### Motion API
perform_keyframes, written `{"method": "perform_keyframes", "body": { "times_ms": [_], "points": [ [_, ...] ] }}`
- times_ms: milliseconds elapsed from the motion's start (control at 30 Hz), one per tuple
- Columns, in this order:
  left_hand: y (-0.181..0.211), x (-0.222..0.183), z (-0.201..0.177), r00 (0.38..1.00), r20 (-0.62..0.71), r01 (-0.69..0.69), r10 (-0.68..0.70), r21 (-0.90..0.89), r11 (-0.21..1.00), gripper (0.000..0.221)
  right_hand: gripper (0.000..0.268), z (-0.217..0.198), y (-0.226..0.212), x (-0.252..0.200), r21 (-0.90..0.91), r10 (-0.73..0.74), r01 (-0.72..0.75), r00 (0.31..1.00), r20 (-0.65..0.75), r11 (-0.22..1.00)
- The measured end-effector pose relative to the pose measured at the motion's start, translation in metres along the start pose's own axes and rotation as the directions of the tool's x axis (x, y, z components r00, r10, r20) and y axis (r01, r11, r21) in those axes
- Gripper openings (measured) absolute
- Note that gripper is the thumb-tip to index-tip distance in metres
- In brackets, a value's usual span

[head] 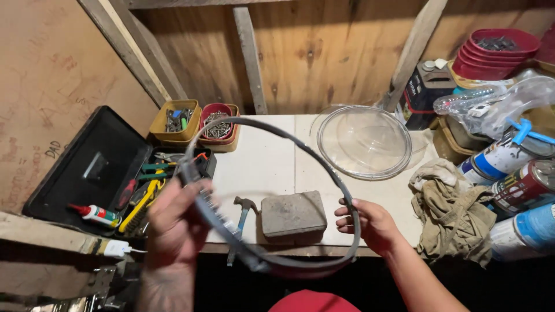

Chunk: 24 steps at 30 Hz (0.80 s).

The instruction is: Straightening a metal drum hoop by tapping it with a hammer against a stone block.

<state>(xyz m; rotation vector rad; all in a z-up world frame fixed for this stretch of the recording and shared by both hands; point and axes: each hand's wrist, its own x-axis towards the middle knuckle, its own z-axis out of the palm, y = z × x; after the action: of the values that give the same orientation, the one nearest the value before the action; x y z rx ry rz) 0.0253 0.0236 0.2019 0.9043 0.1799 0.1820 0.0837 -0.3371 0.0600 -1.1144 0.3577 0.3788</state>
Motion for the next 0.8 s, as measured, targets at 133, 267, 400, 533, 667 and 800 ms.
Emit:
{"method": "perform_keyframes", "body": {
  "times_ms": [133, 267, 400, 533, 667, 800],
  "points": [
    [-0.023, 0.006, 0.054, 1.0, 0.016, 0.013, -0.012, -0.01, 1.0, 0.026, 0.054, -0.021, 0.025, 0.03, -0.158, 0.006, -0.014, 0.999, -0.053, 0.987],
    [-0.047, 0.017, 0.092, 1.0, -0.021, -0.003, 0.003, -0.006, 1.0, 0.033, 0.076, -0.024, 0.0, 0.026, -0.307, -0.307, 0.322, 0.947, 0.097, 0.896],
    [-0.067, 0.028, 0.101, 0.998, -0.061, -0.012, 0.012, -0.002, 1.0, 0.041, 0.077, 0.026, -0.044, -0.033, -0.386, -0.417, 0.523, 0.848, 0.328, 0.76],
    [-0.073, 0.036, 0.089, 0.999, -0.004, -0.047, 0.047, 0.055, 0.997, 0.038, 0.027, 0.045, -0.039, -0.024, -0.598, -0.561, 0.665, 0.729, 0.392, 0.447],
    [-0.088, 0.069, 0.01, 0.899, 0.01, -0.375, 0.437, 0.534, 0.758, 0.021, 0.03, 0.037, -0.036, 0.007, -0.742, -0.678, 0.622, 0.66, 0.325, 0.25],
    [-0.179, 0.112, -0.181, 0.873, -0.173, 0.051, 0.456, 0.962, 0.267, 0.018, 0.047, 0.032, -0.046, 0.022, -0.753, -0.65, 0.608, 0.683, 0.334, 0.252]
  ]
}}
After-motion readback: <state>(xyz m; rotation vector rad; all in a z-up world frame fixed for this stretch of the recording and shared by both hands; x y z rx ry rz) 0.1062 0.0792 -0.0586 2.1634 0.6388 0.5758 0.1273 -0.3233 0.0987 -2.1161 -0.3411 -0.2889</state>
